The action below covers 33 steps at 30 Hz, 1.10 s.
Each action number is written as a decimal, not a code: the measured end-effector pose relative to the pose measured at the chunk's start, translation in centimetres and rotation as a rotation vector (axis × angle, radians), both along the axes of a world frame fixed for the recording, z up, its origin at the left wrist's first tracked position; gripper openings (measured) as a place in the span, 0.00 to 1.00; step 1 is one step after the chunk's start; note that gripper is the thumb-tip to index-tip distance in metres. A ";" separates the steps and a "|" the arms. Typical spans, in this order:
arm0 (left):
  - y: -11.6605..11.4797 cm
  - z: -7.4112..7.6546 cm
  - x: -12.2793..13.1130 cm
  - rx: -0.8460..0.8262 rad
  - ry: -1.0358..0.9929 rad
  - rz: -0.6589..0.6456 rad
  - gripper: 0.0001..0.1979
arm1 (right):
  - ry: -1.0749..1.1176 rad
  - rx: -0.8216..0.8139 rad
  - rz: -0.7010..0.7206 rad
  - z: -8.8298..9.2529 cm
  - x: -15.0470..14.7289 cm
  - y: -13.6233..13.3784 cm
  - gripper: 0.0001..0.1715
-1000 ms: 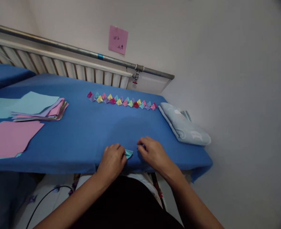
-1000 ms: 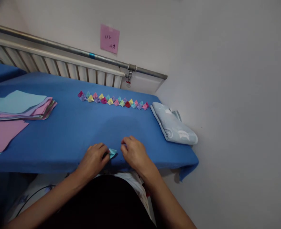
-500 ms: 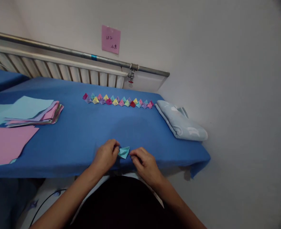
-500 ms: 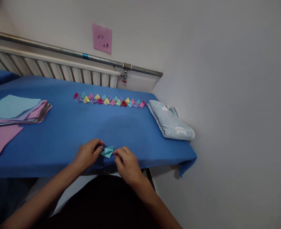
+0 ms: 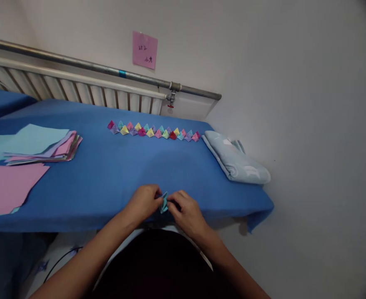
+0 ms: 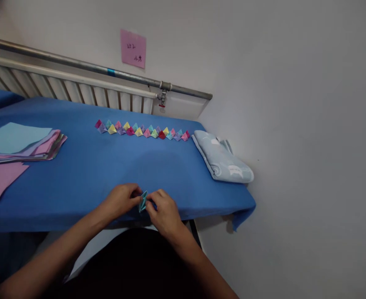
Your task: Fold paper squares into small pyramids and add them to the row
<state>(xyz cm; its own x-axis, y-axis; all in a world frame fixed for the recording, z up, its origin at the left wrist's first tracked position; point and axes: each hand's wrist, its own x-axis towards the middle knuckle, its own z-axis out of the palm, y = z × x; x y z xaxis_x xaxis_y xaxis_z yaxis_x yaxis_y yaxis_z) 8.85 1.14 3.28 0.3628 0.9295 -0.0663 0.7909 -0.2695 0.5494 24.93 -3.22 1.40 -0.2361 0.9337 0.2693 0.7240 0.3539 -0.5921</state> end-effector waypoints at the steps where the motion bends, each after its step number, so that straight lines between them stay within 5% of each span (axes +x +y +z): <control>1: 0.0 0.0 0.2 -0.002 0.013 -0.006 0.07 | -0.018 -0.012 -0.004 0.0 -0.1 0.1 0.08; 10: 0.0 -0.8 0.9 0.011 0.036 0.002 0.08 | -0.248 -0.075 0.029 0.6 -0.2 0.8 0.13; 17: -0.2 -1.2 -1.1 0.105 -0.115 0.053 0.09 | -0.059 -0.001 0.018 0.0 0.3 2.0 0.16; 26: 0.2 -2.2 -2.0 0.075 -0.204 -0.104 0.17 | 0.105 0.028 0.018 0.0 0.5 1.0 0.12; 33: 1.6 -1.2 -1.5 0.037 -0.051 -0.216 0.09 | -0.008 -0.032 0.035 0.0 -0.3 1.1 0.09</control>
<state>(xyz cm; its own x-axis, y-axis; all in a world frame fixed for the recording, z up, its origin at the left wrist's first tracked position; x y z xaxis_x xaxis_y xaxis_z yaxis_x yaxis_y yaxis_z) 7.33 2.74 2.05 0.5558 0.8313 -0.0100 0.6842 -0.4505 0.5735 24.66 -2.12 1.45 -0.2706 0.9331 0.2370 0.7164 0.3596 -0.5979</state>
